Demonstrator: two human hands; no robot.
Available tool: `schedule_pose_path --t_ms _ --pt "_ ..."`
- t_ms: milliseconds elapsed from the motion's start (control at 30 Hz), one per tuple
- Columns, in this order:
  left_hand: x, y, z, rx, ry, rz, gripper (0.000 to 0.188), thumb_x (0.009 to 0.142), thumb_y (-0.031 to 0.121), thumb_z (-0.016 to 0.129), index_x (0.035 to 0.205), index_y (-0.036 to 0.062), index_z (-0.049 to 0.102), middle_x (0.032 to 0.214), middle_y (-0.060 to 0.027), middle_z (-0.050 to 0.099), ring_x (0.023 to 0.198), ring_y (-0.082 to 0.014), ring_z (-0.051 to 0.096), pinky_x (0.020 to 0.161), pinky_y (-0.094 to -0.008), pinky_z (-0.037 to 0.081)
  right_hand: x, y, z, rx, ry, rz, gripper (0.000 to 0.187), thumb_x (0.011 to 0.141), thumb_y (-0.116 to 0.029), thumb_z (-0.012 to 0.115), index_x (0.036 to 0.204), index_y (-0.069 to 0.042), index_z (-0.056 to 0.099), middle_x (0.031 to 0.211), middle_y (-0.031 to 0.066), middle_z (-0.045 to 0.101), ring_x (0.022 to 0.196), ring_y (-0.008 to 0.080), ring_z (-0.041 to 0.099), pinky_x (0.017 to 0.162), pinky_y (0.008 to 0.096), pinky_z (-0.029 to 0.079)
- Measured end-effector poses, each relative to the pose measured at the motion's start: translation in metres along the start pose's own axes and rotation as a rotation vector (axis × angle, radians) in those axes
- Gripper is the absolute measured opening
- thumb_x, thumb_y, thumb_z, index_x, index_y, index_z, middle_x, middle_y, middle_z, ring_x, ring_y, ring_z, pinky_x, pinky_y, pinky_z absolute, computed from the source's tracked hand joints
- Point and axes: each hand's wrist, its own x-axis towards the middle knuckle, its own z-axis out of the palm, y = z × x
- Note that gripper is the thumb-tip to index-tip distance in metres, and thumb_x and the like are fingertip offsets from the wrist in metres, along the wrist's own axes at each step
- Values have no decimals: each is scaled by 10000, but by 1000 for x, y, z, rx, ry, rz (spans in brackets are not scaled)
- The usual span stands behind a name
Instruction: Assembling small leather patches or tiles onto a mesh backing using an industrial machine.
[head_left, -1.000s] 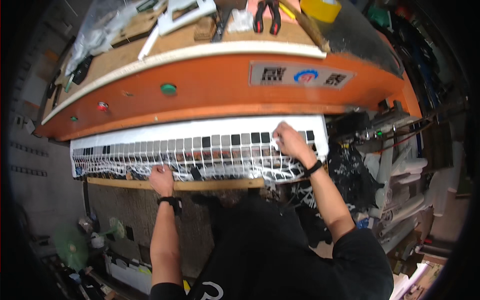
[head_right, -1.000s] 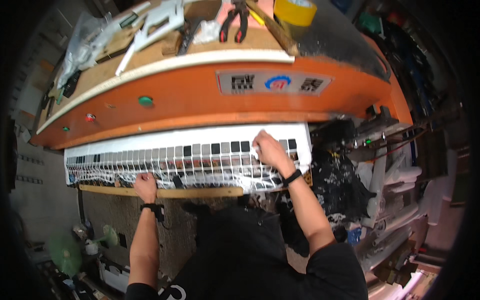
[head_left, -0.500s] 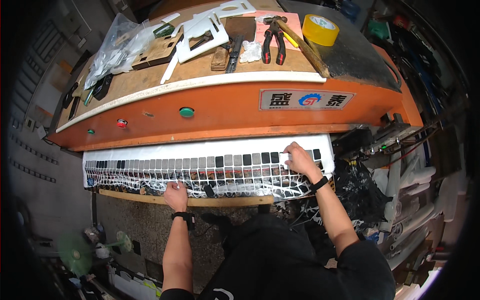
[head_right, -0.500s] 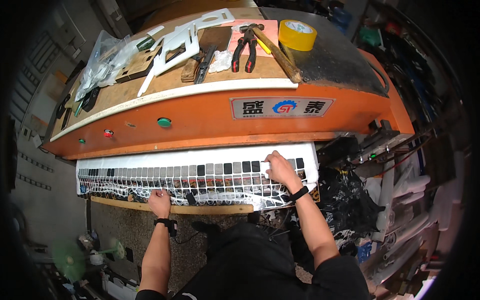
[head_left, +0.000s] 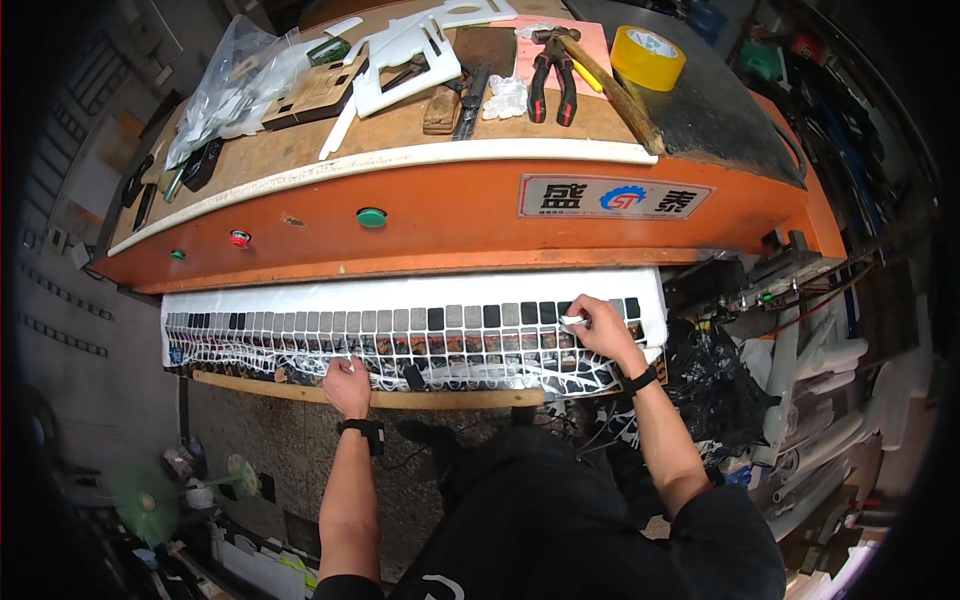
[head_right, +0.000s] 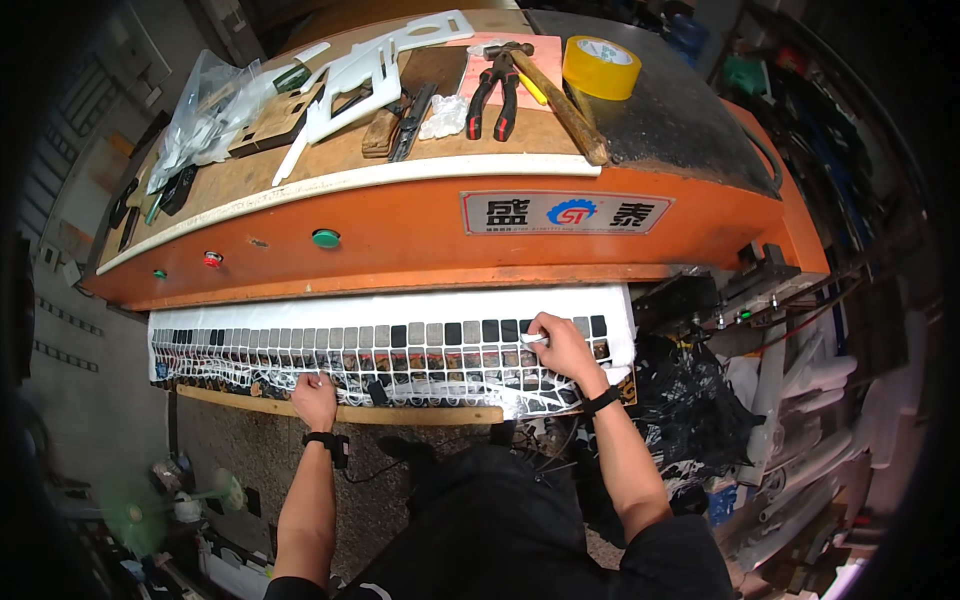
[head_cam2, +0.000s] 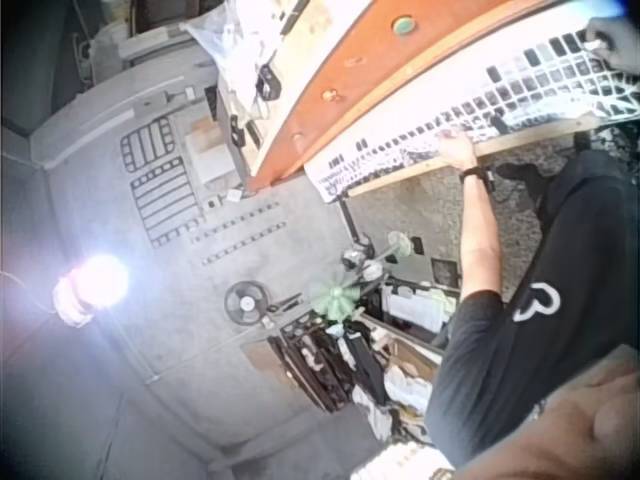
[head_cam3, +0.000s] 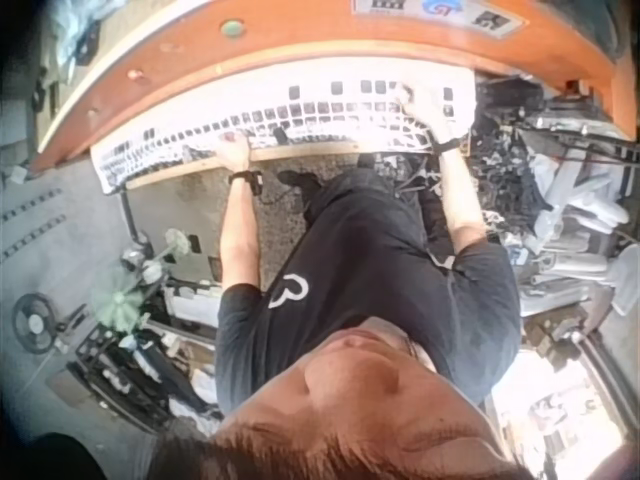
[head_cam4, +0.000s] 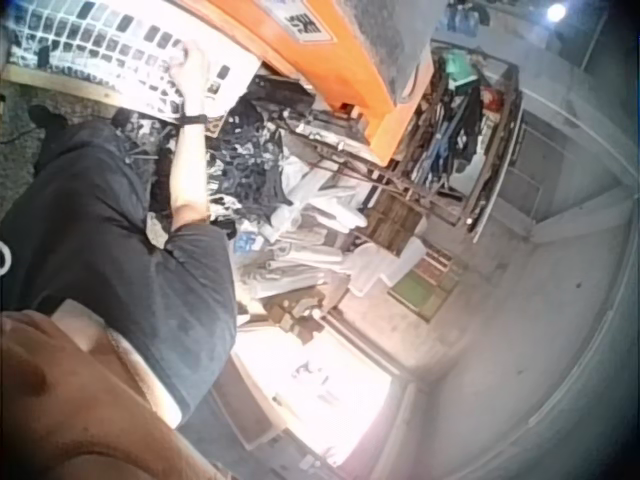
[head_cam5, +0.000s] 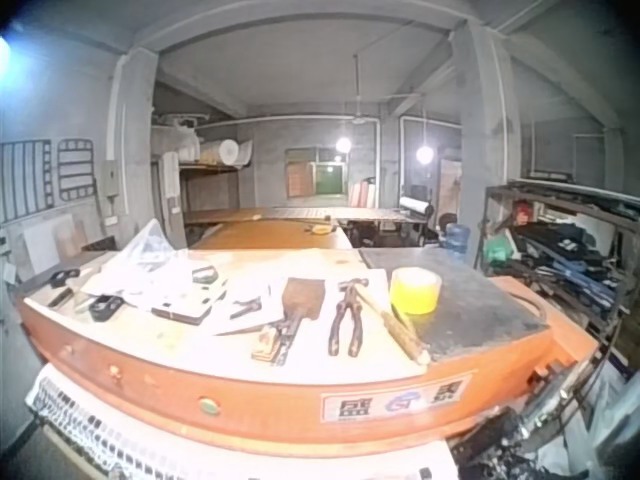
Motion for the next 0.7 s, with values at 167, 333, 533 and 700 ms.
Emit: schedule_pose_path --t_ms 167,333,533,700 --pt "4 4 -3 36 -10 -44 288 886 272 787 778 43 650 645 -151 640 670 -434 670 660 -534 504 -8 -40 -11 628 -47 97 461 894 93 814 1315 -25 666 857 -113 547 786 -15 492 670 196 434" --pt "2 -8 -4 28 -8 -31 266 875 304 788 818 56 712 690 -153 691 688 -413 698 681 -526 542 1 -123 -27 923 -130 -45 465 894 92 808 1331 36 662 1021 21 750 932 69 712 804 237 599" --pt "-8 -18 9 -13 -39 11 252 882 308 754 834 62 737 755 -203 731 768 -436 728 728 -551 563 42 -265 -86 952 -3 -266 194 932 72 783 1089 46 673 1008 122 777 867 135 758 740 273 627" --pt "-5 -16 0 -2 -27 41 230 874 279 757 802 61 738 759 -216 734 752 -433 733 710 -558 562 149 -362 -128 711 111 -391 214 950 4 779 1139 56 694 1000 101 776 781 117 715 690 261 599"
